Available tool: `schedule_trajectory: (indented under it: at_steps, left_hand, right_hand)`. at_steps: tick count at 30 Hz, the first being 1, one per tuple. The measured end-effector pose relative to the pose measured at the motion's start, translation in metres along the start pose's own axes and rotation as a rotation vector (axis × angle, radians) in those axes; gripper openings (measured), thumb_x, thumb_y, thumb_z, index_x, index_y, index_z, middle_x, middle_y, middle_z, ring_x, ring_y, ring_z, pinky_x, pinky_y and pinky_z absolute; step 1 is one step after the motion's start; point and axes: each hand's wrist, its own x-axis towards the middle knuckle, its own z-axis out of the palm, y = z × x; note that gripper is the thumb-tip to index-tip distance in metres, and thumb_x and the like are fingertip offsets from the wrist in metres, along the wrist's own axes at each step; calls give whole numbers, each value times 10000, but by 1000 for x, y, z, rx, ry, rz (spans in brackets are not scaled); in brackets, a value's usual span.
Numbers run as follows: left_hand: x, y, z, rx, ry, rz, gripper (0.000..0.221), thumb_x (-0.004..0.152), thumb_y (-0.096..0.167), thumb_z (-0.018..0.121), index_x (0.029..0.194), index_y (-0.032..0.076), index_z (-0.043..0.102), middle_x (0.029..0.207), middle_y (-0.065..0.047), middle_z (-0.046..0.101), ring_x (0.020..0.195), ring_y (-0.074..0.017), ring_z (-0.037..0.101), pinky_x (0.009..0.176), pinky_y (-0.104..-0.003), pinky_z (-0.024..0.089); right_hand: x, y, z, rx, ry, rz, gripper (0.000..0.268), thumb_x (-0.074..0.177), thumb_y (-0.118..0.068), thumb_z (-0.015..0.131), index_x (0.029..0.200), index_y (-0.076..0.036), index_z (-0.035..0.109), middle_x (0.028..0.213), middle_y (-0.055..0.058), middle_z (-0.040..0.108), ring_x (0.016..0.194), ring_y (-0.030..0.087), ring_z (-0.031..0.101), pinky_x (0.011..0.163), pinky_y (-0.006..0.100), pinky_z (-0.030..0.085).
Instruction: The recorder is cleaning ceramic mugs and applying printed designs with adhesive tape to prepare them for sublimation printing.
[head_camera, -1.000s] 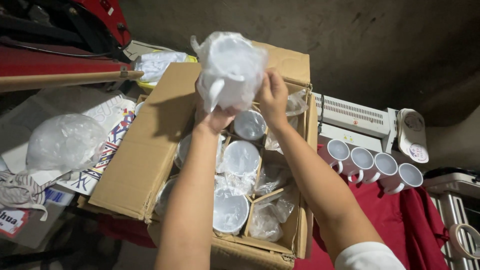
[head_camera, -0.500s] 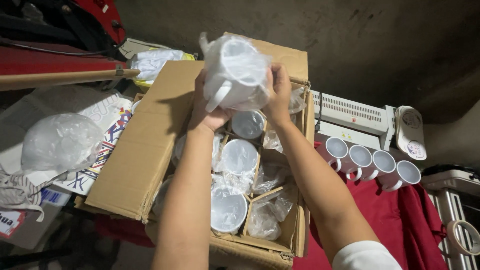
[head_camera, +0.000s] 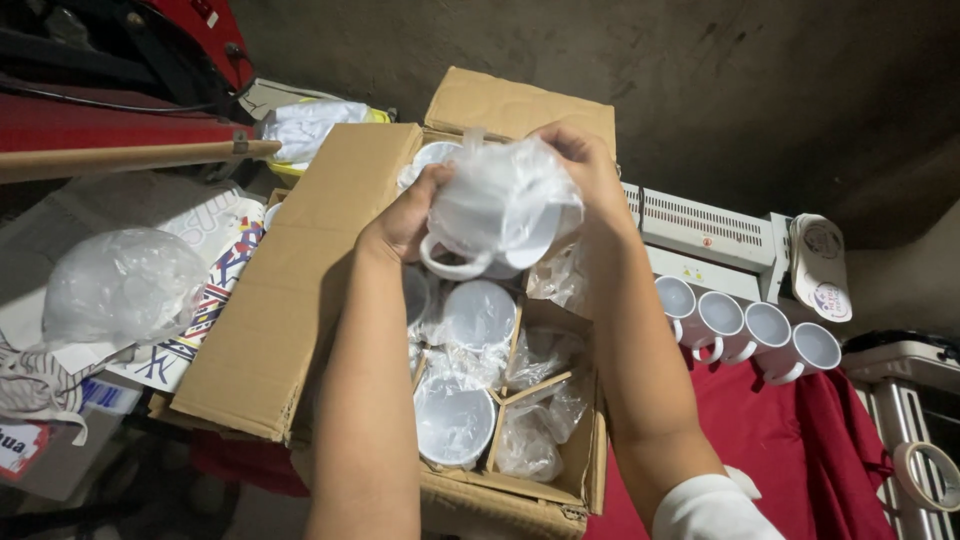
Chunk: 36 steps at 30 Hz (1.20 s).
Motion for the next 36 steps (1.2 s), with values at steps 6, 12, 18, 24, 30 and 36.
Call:
schedule_trajectory:
  at_steps: [6,12,18,24,30,36]
  left_hand:
    - [7,-18,-22,65,-25,20,895,893,583,683,1513,-8,422,1404,-191,586,1247,-267,612,1055,-435,539]
    - [11,-7,-11,-42,141,237,889,850,689,528,1466,54,441,1338,-181,608,1214,-321,624,912,-483,569]
    - [35,-19,-40,-119,272,587,896,945,675,545,1554,44,363,1502,-196,510,1398,-356,519,1138,-494,485]
    - [27,-13,-8,382,292,736,942,1022,702,563,1703,153,215,1747,-161,268,1623,-316,267,1318,-469,282]
    - [8,3,61,1447,643,1141,970,872,470,880,1613,199,317,1629,-221,328,1519,-421,292,1251,-539,308]
    - [47,-36,-6,1066,678,803,291,1078,31,638,1282,231,693,1230,32,743,1182,-142,731,1045,-314,603]
  right_hand:
    - [-5,-33,25,-113,-99,-6,163,1024,-153,676,1089,-5,705,1021,40,719,921,93,654,826,254,553]
    - [2,34,29,351,576,-286,159,1135,-219,577,1202,-76,556,982,35,607,816,108,566,710,276,488]
    - [-5,-8,74,429,147,469,603,1021,-495,446,1337,4,567,1064,171,645,928,277,685,800,460,611]
    - [-8,-23,74,548,-41,431,634,984,-435,577,1437,6,525,1328,234,634,1183,337,679,983,535,611]
    - [-7,0,56,541,244,308,402,995,-247,548,1331,-27,544,1170,161,679,962,288,720,770,462,642]
    - [-3,31,18,308,445,269,328,1038,-215,543,1289,-7,579,1015,158,674,743,239,641,543,362,490]
